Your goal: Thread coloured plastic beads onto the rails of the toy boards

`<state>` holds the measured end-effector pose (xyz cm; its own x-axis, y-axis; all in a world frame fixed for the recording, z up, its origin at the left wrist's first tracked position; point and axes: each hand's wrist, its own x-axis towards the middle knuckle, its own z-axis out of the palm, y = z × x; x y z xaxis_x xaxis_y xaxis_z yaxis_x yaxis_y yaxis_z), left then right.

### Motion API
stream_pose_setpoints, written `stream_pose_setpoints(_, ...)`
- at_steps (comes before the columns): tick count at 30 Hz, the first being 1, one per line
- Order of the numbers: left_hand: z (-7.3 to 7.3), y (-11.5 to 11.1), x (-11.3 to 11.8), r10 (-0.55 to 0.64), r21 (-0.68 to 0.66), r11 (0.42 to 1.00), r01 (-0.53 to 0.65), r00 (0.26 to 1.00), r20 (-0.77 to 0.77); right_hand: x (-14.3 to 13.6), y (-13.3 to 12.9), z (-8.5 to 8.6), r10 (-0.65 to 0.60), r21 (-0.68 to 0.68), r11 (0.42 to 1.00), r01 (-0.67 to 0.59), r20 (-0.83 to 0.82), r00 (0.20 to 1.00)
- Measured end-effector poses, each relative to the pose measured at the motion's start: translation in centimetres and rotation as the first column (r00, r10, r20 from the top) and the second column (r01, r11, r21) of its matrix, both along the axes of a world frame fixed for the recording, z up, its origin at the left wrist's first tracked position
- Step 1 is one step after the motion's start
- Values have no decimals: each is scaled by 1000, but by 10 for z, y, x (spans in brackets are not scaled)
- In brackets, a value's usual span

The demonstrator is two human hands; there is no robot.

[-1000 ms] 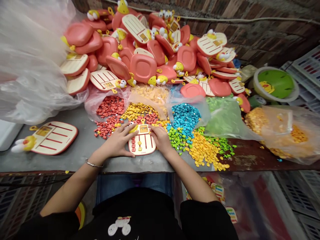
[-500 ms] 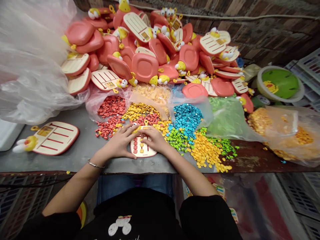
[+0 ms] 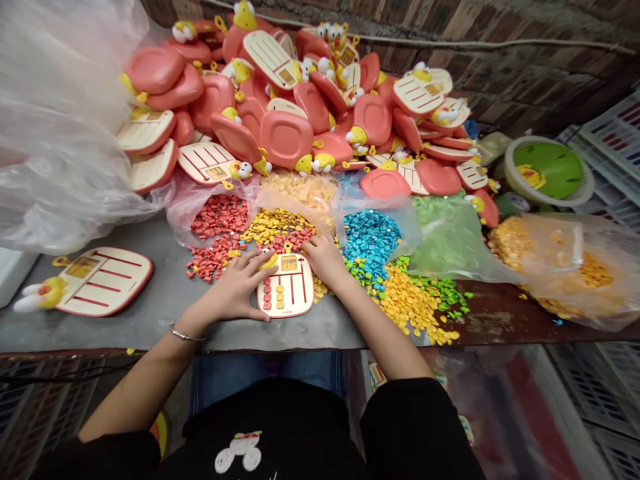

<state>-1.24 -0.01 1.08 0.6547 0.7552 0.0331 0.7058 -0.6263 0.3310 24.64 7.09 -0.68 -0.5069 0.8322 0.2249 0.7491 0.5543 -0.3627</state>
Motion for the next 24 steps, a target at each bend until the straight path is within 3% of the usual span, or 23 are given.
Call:
stream_pose_setpoints(6, 0, 0, 0, -8, 4, 1000, 8, 1000, 3, 5, -10, 5, 31, -17, 999, -37, -269, 963)
stream_pose_setpoints(10, 1, 0, 0, 0, 7, 1000, 1, 1000, -19, 2, -15, 8, 163, 47, 986, -157, -196, 967)
stream_pose_setpoints(15, 1, -1, 0, -3, 22, 1000, 4, 999, -43, -3, -22, 3, 189, 121, 978, -170, -165, 968)
stream_pose_setpoints(20, 0, -1, 0, 1, 26, 1000, 0, 999, -52, 2, -32, 3, 176, 91, 983, -159, -229, 957)
stream_pose_setpoints(24, 0, -1, 1, 3, 33, 999, -1, 998, -55, 8, -41, 6, 231, 15, 972, -235, -264, 937)
